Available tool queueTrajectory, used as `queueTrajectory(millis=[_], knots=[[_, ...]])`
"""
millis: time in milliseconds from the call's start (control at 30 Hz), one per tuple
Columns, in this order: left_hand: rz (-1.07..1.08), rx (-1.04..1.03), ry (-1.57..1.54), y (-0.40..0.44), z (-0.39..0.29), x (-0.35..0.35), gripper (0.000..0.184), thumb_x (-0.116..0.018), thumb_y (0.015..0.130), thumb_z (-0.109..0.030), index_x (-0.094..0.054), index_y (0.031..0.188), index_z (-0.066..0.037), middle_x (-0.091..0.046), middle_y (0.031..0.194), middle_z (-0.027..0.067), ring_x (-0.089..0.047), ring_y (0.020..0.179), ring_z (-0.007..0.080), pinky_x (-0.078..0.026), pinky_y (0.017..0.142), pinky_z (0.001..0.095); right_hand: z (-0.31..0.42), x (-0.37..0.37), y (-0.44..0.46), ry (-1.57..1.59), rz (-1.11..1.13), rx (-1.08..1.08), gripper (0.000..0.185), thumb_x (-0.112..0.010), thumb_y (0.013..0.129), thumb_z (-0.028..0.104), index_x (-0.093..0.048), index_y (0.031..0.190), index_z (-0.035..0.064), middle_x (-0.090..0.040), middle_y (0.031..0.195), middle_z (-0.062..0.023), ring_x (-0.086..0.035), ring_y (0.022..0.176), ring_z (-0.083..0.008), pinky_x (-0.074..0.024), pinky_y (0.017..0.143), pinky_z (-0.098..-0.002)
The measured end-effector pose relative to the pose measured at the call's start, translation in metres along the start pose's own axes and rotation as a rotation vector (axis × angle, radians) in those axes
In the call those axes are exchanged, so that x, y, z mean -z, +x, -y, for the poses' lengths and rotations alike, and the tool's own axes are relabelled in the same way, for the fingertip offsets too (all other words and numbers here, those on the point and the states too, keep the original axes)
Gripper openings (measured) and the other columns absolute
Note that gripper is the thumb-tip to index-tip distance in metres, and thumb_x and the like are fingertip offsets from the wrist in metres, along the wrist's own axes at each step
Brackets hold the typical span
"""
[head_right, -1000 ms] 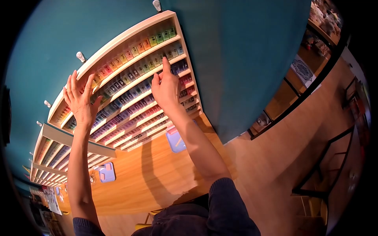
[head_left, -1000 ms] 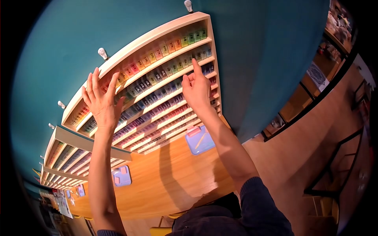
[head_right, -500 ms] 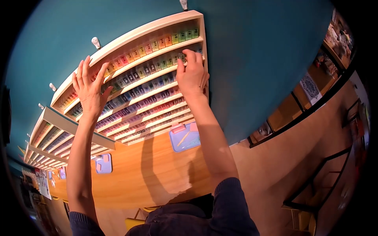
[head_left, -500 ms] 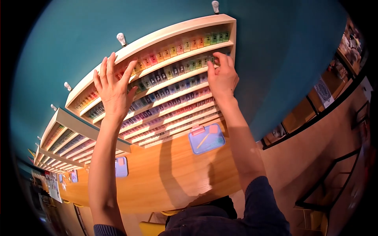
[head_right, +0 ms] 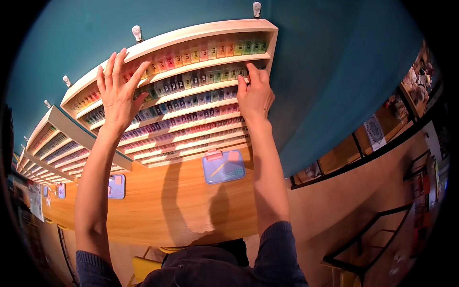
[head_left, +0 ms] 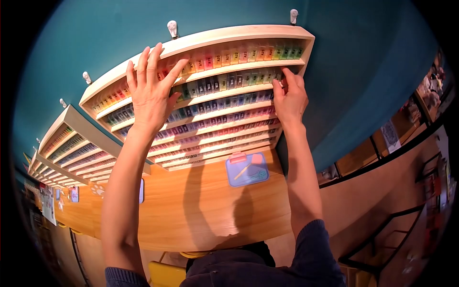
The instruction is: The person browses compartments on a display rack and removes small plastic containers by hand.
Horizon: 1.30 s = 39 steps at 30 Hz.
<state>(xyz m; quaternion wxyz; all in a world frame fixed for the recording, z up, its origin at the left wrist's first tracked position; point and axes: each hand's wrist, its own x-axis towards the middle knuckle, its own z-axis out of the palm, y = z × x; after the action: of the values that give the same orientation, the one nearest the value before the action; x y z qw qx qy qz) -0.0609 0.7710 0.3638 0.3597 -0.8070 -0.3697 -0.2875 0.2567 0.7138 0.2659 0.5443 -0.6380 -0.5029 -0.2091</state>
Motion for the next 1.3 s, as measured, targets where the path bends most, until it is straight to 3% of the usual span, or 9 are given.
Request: queueTrajectory(millis=[100,233,333,400,600,933,1100,1300], knots=[[-0.004,0.004,-0.008,0.0,0.001,-0.001,0.1,-0.094,0.064,-0.02,-0.051,0.151,-0.041,-0.026,0.168,0.01,-0.025,0.155,0.0338,-0.018,0.126,0.057,0.003,0.003,0.001,0.025,-0.039,-0.025,0.032,-0.077,0.091,0.016,-0.068,0.121,0.0147,-0.064,0.105,-0.0037,-0.068,0.068,-0.0186,-0.054,0.065,-0.0371],[-0.03,0.011,-0.038,0.0,0.001,-0.002,0.1,-0.094,0.063,-0.019,-0.051,0.15,-0.042,-0.029,0.166,0.0083,-0.028,0.154,0.0333,-0.02,0.124,0.0597,0.001,0.001,0.002,0.041,-0.126,0.008,0.029,-0.077,0.09,0.012,-0.068,0.117,0.0149,-0.064,0.108,-0.0042,-0.067,0.067,-0.0164,-0.0538,0.064,-0.0346],[-0.044,0.012,-0.04,-0.001,0.001,-0.003,0.099,-0.095,0.062,-0.02,-0.052,0.149,-0.042,-0.029,0.166,0.0079,-0.028,0.154,0.0331,-0.02,0.124,0.0598,-0.004,-0.002,0.0,0.179,-0.096,-0.079,0.027,-0.076,0.09,0.004,-0.066,0.115,0.0097,-0.063,0.112,-0.0049,-0.068,0.072,-0.0123,-0.0554,0.066,-0.029],[-0.038,0.011,-0.046,-0.001,0.001,-0.003,0.099,-0.095,0.063,-0.021,-0.052,0.149,-0.043,-0.029,0.166,0.0073,-0.028,0.154,0.0325,-0.02,0.124,0.0597,-0.004,-0.004,-0.005,0.557,-0.184,-0.297,0.025,-0.072,0.093,-0.002,-0.064,0.116,0.002,-0.063,0.111,-0.0058,-0.068,0.081,-0.009,-0.0563,0.07,-0.0229],[-0.033,0.018,-0.059,-0.002,0.001,-0.006,0.102,-0.094,0.065,-0.017,-0.049,0.153,-0.042,-0.026,0.168,0.007,-0.025,0.156,0.0316,-0.018,0.126,0.0575,-0.011,-0.007,-0.012,0.819,-0.183,-0.327,0.028,-0.068,0.096,-0.005,-0.059,0.122,-0.0033,-0.062,0.11,-0.0078,-0.065,0.089,-0.008,-0.0551,0.073,-0.0189],[-0.035,0.024,-0.04,-0.001,0.002,-0.006,0.098,-0.094,0.064,-0.021,-0.051,0.149,-0.044,-0.029,0.166,0.0058,-0.027,0.154,0.0316,-0.02,0.125,0.0587,-0.013,-0.008,-0.017,0.812,-0.187,-0.378,0.027,-0.069,0.096,-0.004,-0.057,0.12,-0.0043,-0.062,0.11,-0.0084,-0.065,0.09,-0.009,-0.0555,0.079,-0.0211],[-0.042,0.027,-0.054,-0.001,0.001,-0.007,0.099,-0.094,0.064,-0.021,-0.051,0.149,-0.044,-0.029,0.166,0.0061,-0.027,0.154,0.0317,-0.02,0.125,0.0588,-0.013,-0.009,-0.022,0.82,-0.206,-0.378,0.03,-0.068,0.096,-0.005,-0.05,0.121,-0.0042,-0.06,0.109,-0.0113,-0.071,0.095,-0.0168,-0.0587,0.083,-0.0261],[-0.049,0.03,-0.077,-0.002,0.002,-0.008,0.101,-0.095,0.062,-0.019,-0.051,0.151,-0.042,-0.026,0.168,0.0052,-0.025,0.156,0.0307,-0.016,0.127,0.0565,-0.001,-0.012,-0.027,0.879,-0.243,-0.442,0.032,-0.067,0.096,-0.007,-0.048,0.122,-0.0038,-0.058,0.11,-0.0117,-0.072,0.095,-0.0198,-0.0603,0.083,-0.0266]])
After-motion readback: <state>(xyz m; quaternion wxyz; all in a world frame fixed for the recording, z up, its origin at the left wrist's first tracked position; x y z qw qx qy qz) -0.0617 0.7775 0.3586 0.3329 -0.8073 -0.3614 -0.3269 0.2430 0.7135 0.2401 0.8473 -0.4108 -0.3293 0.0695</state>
